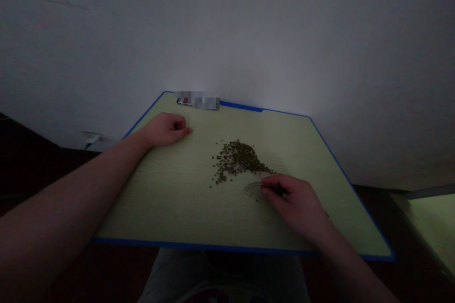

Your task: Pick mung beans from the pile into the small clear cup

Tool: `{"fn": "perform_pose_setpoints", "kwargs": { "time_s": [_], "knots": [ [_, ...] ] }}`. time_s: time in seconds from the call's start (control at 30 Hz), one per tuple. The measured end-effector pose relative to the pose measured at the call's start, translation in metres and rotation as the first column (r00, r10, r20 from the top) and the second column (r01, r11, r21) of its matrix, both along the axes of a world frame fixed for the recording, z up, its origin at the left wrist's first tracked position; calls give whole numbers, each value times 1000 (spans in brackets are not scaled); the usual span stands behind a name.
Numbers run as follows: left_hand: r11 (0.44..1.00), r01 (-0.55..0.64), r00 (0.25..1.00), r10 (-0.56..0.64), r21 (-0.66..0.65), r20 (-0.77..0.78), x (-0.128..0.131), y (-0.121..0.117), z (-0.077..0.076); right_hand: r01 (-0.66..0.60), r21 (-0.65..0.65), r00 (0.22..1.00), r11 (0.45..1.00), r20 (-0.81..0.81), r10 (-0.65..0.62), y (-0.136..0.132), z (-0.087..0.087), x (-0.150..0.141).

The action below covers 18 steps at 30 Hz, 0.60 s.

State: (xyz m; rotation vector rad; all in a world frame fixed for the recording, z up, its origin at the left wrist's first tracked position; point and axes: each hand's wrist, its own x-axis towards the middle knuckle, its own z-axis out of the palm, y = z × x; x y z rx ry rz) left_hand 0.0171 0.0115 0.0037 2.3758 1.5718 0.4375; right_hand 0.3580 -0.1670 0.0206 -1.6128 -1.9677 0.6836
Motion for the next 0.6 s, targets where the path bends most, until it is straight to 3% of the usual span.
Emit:
{"fn": "perform_pose_setpoints", "kwargs": {
  "time_s": [0.13, 0.37, 0.6],
  "knots": [
    [1000, 1, 1000, -1, 2, 9, 0, 0, -1, -92, -76, 996, 993, 13, 93, -2, 3, -12],
    [1000, -1, 1000, 1, 17, -23, -1, 1, -2, -142, -268, 990, 953, -61, 131, -23, 2, -23],
    [1000, 0, 1000, 0, 12, -20, -1, 0, -1, -153, -320, 986, 935, -111, 123, -35, 1, -18]
  ]
}}
